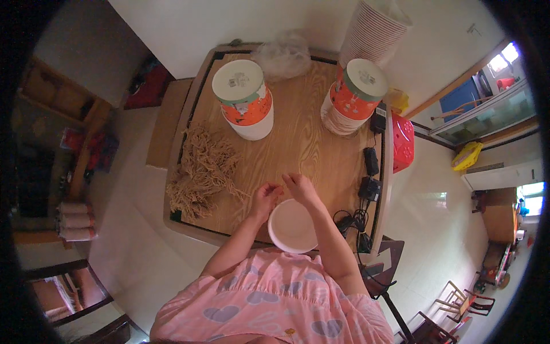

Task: Placing shredded paper into containers and organizing them on a table.

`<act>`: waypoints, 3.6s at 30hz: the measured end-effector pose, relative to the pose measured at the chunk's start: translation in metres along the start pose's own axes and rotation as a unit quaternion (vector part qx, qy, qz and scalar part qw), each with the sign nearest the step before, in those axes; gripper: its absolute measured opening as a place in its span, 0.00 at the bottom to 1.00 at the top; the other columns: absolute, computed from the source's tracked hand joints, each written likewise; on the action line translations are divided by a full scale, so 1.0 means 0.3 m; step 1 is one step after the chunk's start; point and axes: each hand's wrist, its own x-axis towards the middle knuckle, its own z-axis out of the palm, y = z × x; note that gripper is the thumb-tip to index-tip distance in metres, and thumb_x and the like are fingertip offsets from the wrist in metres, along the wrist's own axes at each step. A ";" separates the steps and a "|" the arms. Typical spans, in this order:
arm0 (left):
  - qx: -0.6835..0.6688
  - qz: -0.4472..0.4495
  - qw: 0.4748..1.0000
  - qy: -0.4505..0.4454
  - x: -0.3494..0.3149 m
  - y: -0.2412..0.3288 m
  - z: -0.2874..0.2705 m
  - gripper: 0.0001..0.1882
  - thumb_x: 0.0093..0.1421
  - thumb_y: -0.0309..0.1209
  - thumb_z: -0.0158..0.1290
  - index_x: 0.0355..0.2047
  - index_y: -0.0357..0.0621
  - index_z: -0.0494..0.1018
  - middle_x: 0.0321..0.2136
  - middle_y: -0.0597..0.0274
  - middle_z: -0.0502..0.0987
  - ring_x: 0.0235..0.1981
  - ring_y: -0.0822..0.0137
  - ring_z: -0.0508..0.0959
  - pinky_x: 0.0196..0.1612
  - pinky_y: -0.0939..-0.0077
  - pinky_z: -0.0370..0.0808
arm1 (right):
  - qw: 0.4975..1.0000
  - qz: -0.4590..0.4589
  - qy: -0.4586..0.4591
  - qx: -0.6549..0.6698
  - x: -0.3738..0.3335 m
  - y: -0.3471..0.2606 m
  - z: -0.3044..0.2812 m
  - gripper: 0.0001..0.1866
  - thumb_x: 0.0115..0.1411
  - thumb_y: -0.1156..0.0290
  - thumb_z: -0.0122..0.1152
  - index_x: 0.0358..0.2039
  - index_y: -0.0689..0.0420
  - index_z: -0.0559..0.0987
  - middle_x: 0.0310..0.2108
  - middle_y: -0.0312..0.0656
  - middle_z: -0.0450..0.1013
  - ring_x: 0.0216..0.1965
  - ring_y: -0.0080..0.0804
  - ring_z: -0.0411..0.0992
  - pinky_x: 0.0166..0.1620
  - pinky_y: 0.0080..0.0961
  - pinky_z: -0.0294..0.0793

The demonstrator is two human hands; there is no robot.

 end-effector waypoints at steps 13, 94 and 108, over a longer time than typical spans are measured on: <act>0.066 0.072 0.995 0.017 -0.014 -0.039 -0.016 0.03 0.54 0.26 0.49 0.26 0.41 0.69 0.22 0.69 0.71 0.25 0.78 0.70 0.31 0.85 0.67 | 0.993 -0.040 -0.088 0.071 -0.044 0.038 -0.007 0.07 0.55 0.69 0.49 0.25 0.60 0.69 0.19 0.33 0.65 0.23 0.20 0.63 0.27 0.19 0.63; 0.130 -0.035 0.991 0.006 -0.024 0.013 -0.143 0.09 0.52 0.27 0.53 0.34 0.39 0.73 0.25 0.67 0.76 0.22 0.81 0.70 0.25 0.88 0.66 | 0.969 -0.174 0.088 -0.149 -0.107 -0.054 0.099 0.05 0.46 0.69 0.59 0.22 0.56 0.75 0.23 0.39 0.70 0.24 0.33 0.70 0.32 0.29 0.65; 0.071 -0.110 0.991 -0.006 -0.064 0.017 -0.231 0.05 0.52 0.29 0.52 0.30 0.43 0.74 0.22 0.68 0.75 0.20 0.80 0.70 0.20 0.88 0.63 | 0.983 -0.081 -0.094 -0.136 -0.075 -0.056 0.091 0.12 0.46 0.63 0.59 0.30 0.54 0.74 0.25 0.40 0.74 0.29 0.36 0.73 0.35 0.33 0.68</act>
